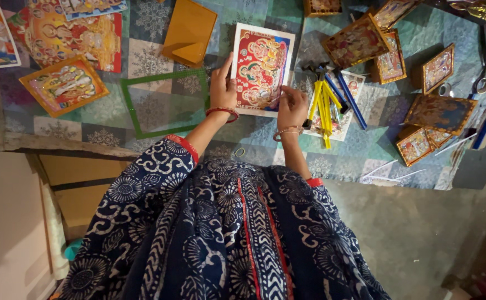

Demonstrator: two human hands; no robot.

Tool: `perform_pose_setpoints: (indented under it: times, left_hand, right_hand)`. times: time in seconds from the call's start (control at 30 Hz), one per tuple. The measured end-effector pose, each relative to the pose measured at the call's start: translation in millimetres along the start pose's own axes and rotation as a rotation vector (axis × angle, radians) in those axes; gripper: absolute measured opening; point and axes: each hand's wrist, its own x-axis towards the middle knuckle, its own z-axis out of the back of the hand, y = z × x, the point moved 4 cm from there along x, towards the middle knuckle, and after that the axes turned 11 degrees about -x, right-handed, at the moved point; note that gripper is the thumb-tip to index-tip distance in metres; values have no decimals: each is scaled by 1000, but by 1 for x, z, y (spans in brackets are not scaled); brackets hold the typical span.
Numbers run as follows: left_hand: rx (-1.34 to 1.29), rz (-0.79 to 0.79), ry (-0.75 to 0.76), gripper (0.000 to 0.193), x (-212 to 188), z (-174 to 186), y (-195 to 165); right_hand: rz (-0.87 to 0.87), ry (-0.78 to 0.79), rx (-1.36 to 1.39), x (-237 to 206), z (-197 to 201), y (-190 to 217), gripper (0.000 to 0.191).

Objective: The person places a printed religious image onto a green frame backing on the table, aligns it, and works around its edges with yellow and blue pens, then sets the assembled framed print on the table among other finished frames.

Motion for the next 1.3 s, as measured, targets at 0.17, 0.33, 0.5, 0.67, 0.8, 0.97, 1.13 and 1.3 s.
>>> perform_pose_setpoints:
  times: [0.17, 0.33, 0.5, 0.67, 0.8, 0.97, 1.13, 1.3]
  left_hand:
    - [-21, 1, -3, 75, 0, 0, 1]
    - [-30, 8, -3, 74, 0, -1, 4]
    - [-62, 61, -3, 73, 0, -3, 7]
    - [-74, 58, 2, 73, -3, -2, 6]
    - [-115, 11, 2, 73, -3, -4, 4]
    - [-98, 17, -42, 76, -9, -13, 5]
    - [-3, 96, -57, 75, -10, -15, 6]
    - [-8, 54, -54, 73, -10, -12, 2]
  right_hand:
    - [-2, -2, 7, 1, -1, -4, 21]
    - [-36, 34, 16, 2, -1, -6, 22]
    - [-31, 17, -8, 1, 0, -7, 21]
    - [-58, -6, 109, 0, -5, -9, 25]
    - [-76, 27, 200, 7, -8, -6, 41]
    - [9, 32, -48, 13, -5, 1, 44]
    - [-35, 56, -28, 13, -6, 4, 42]
    - [18, 58, -60, 16, -5, 6, 43]
